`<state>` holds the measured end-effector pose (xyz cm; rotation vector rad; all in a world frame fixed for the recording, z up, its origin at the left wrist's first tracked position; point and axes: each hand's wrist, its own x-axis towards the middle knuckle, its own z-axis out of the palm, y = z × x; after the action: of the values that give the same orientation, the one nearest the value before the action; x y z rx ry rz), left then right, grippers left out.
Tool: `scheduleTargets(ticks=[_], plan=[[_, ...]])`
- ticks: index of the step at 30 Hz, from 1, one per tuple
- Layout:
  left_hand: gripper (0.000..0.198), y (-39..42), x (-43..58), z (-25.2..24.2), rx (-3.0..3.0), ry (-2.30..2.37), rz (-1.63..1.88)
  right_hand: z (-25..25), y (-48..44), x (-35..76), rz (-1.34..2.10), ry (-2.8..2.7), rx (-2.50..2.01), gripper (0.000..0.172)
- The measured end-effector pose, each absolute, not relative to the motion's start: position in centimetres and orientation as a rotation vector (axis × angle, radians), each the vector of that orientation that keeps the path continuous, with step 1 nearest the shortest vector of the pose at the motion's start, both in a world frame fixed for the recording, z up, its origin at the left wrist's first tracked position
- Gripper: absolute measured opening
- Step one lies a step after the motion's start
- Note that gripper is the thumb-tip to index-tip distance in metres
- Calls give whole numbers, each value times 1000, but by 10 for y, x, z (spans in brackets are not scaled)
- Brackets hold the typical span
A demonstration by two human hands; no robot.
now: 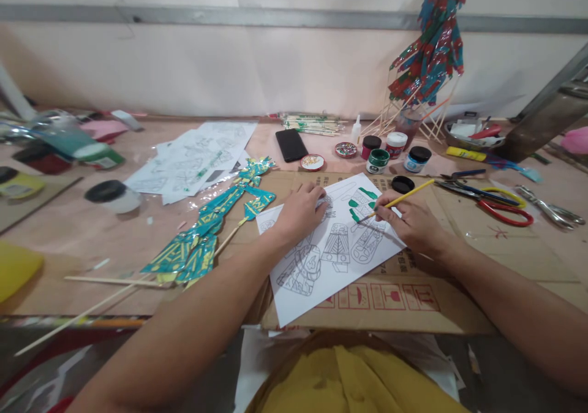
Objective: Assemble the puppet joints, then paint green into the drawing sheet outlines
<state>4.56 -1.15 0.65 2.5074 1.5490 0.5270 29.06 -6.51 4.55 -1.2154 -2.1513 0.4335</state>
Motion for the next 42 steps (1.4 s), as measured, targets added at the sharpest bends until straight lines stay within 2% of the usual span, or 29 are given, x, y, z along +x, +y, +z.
scheduleTargets(ticks=[15,24,33,42], plan=[[18,-12,45,8,2521,1538,527,54,-69,292,425,-2195,-1240,18],[17,-11,45,6,2506,1529,540,39,-62,286,433,-2094,-1173,17],[18,-11,45,6,2515,1534,538,49,-67,291,433,-2134,-1236,24],[15,-10,46,6,2520,1519,548,79,-40,328,55,-1624,-1257,22]])
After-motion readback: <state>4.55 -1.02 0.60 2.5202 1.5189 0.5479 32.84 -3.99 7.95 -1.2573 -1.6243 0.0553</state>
